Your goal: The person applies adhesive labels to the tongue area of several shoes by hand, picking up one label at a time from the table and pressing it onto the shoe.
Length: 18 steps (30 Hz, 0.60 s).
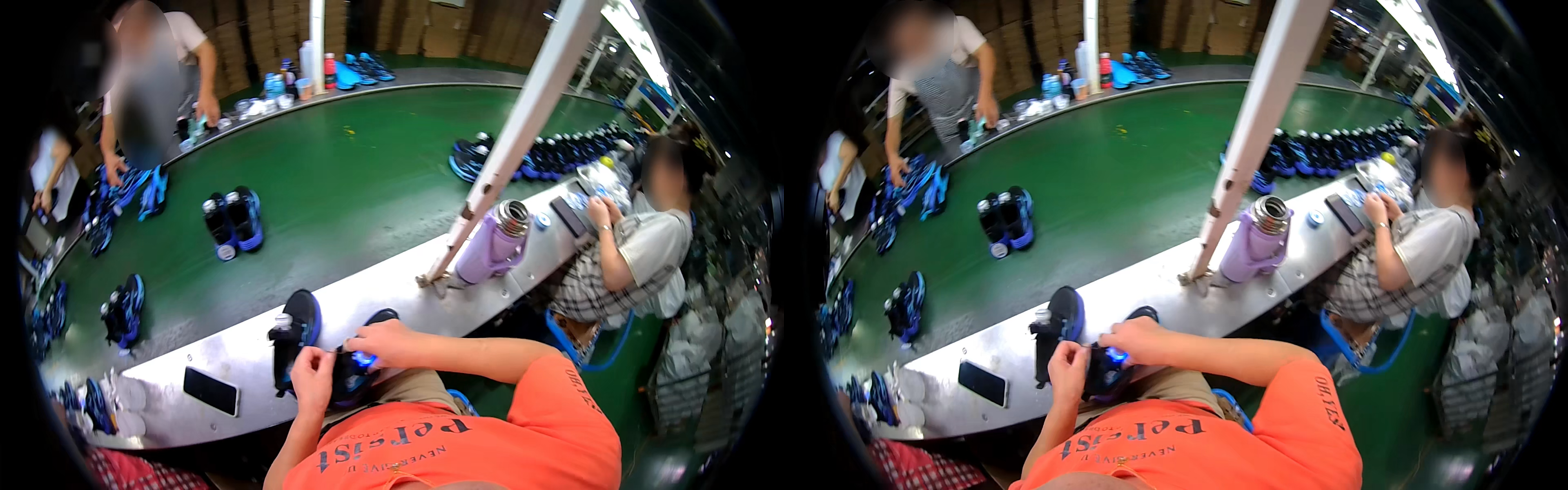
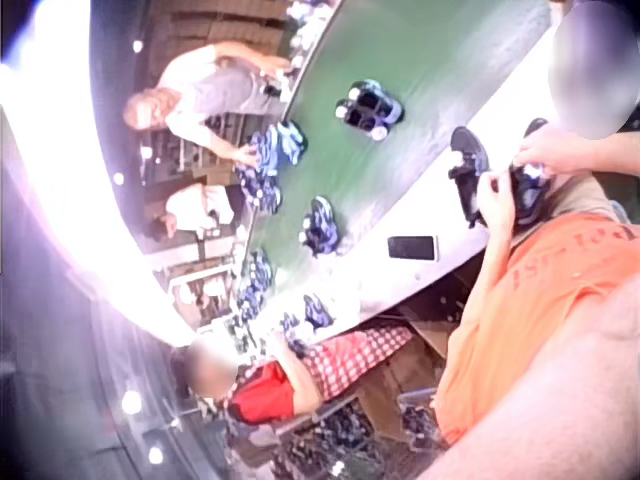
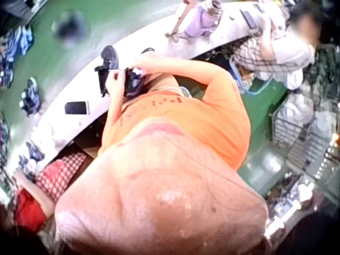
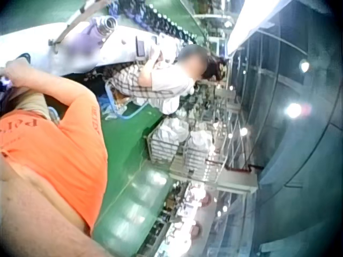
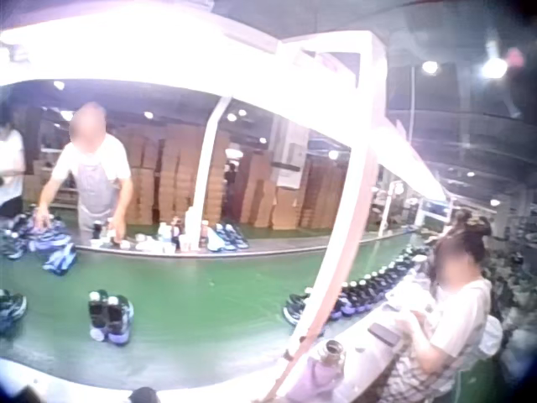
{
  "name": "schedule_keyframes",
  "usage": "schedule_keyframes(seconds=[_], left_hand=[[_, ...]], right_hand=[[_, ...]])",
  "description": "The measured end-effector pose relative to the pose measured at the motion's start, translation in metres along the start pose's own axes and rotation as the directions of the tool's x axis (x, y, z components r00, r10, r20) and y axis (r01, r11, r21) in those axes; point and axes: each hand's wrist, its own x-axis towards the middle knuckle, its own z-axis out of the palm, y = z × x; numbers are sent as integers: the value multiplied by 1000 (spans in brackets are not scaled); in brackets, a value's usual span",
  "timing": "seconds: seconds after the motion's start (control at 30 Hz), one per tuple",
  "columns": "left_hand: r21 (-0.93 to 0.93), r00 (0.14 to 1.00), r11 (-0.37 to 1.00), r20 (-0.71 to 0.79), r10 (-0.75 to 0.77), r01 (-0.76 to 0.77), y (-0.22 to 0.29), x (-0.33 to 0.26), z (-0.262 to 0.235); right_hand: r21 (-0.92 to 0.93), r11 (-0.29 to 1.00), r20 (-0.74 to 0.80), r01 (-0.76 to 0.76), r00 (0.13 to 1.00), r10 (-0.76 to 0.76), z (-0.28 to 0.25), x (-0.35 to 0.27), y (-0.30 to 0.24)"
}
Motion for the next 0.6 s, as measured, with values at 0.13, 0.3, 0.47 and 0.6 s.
schedule_keyframes(seconds=[0.13,0.3,0.47,0.6], left_hand=[[34,899,999,435,-45,34,23,-6,-9],[53,800,969,554,-229,240,24,-8,-10],[-38,724,907,617,-309,420,22,-8,-4],[-152,749,890,610,-258,431,15,-18,-2]], right_hand=[[204,979,-43,3,999,6,6,-5,7],[491,869,-201,68,979,37,4,-15,-1],[290,953,-251,-87,954,163,15,-18,1],[486,873,-172,35,984,56,-10,-17,-13]])
